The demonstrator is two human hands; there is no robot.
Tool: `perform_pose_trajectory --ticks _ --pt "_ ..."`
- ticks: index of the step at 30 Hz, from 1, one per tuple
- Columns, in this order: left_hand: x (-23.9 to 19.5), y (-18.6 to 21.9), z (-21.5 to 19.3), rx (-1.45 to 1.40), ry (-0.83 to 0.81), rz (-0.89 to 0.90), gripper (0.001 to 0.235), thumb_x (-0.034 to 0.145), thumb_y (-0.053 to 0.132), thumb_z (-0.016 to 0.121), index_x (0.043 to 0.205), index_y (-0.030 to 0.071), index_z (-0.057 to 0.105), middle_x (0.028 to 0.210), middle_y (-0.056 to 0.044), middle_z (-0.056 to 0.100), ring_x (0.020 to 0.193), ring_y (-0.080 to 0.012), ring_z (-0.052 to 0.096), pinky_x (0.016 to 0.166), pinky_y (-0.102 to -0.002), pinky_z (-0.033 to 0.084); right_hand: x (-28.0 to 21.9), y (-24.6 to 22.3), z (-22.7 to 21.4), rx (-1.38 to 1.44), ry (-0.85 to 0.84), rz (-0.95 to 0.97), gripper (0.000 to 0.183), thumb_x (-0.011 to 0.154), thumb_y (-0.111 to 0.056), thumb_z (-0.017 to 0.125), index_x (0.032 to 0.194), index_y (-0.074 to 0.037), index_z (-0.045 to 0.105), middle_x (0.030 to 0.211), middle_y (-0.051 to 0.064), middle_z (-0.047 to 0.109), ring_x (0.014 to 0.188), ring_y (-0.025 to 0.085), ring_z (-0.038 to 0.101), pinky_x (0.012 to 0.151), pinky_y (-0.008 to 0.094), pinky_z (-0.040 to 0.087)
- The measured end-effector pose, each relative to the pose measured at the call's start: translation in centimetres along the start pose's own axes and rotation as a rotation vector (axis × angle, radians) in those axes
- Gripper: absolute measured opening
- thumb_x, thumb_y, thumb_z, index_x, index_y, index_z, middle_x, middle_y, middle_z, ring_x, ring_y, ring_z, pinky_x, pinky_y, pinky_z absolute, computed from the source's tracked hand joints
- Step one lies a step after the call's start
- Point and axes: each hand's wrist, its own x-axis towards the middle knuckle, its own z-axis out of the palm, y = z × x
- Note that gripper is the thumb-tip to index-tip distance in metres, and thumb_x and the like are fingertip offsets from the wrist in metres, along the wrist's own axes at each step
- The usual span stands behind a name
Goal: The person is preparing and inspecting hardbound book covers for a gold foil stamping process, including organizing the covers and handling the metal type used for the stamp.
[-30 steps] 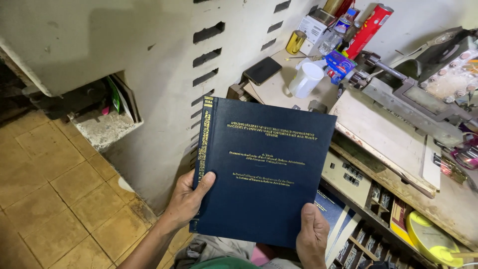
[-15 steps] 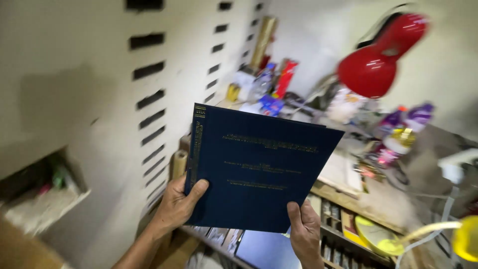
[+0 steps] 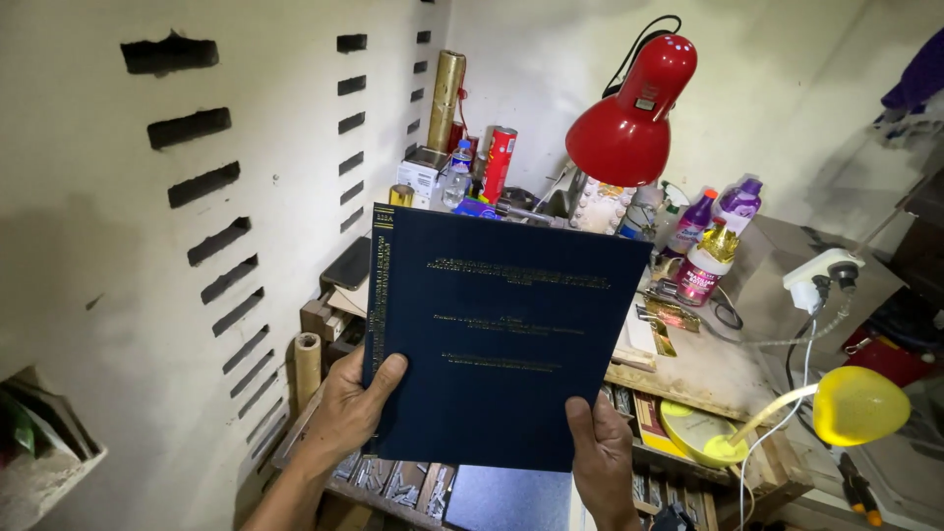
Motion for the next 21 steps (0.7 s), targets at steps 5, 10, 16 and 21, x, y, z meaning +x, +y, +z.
perform_pose_trajectory --ticks 5,10,16,21 --pt "0.3 -1.1 0.4 -0.022 0.008 0.068 0.043 0.092 0.046 0.061 0.105 0.008 0.076 0.093 -0.004 0.077 0.081 -0.0173 0.075 0.066 -0.032 0.067 0.0 -0.4 -0.1 0.156 -0.005 0.064 0.042 0.098 -0.035 0.053 0.120 -0.005 0.072 0.102 0.008 0.077 0.100 0.019 0.072 0.080 0.034 0.064" --pt "0.3 -1.3 1.0 -0.071 -0.009 0.024 0.044 0.092 0.048 0.061 0.102 0.008 0.076 0.092 -0.006 0.075 0.079 -0.0184 0.075 0.065 -0.033 0.067 0.0 1.0 -0.5 0.086 0.040 -0.011 0.029 0.102 -0.036 0.055 0.095 -0.011 0.067 0.078 0.000 0.060 0.080 0.012 0.059 0.069 0.029 0.051" --pt "0.3 -1.1 1.4 -0.064 -0.020 0.001 0.043 0.093 0.048 0.060 0.104 0.009 0.075 0.089 -0.004 0.074 0.077 -0.0159 0.072 0.066 -0.030 0.063 -0.2 1.9 -0.7 0.084 0.069 0.021 0.039 0.105 -0.036 0.057 0.072 -0.017 0.049 0.066 -0.004 0.039 0.067 0.010 0.043 0.060 0.029 0.040" --pt "0.5 -2.3 1.4 -0.083 -0.035 0.054 0.039 0.096 0.046 0.060 0.092 0.009 0.072 0.080 -0.001 0.068 0.069 -0.0137 0.066 0.059 -0.028 0.058 -0.2 -1.2 -0.3 0.174 0.069 0.190 0.042 0.099 -0.030 0.053 0.129 -0.006 0.068 0.118 0.008 0.076 0.119 0.020 0.068 0.099 0.034 0.057"
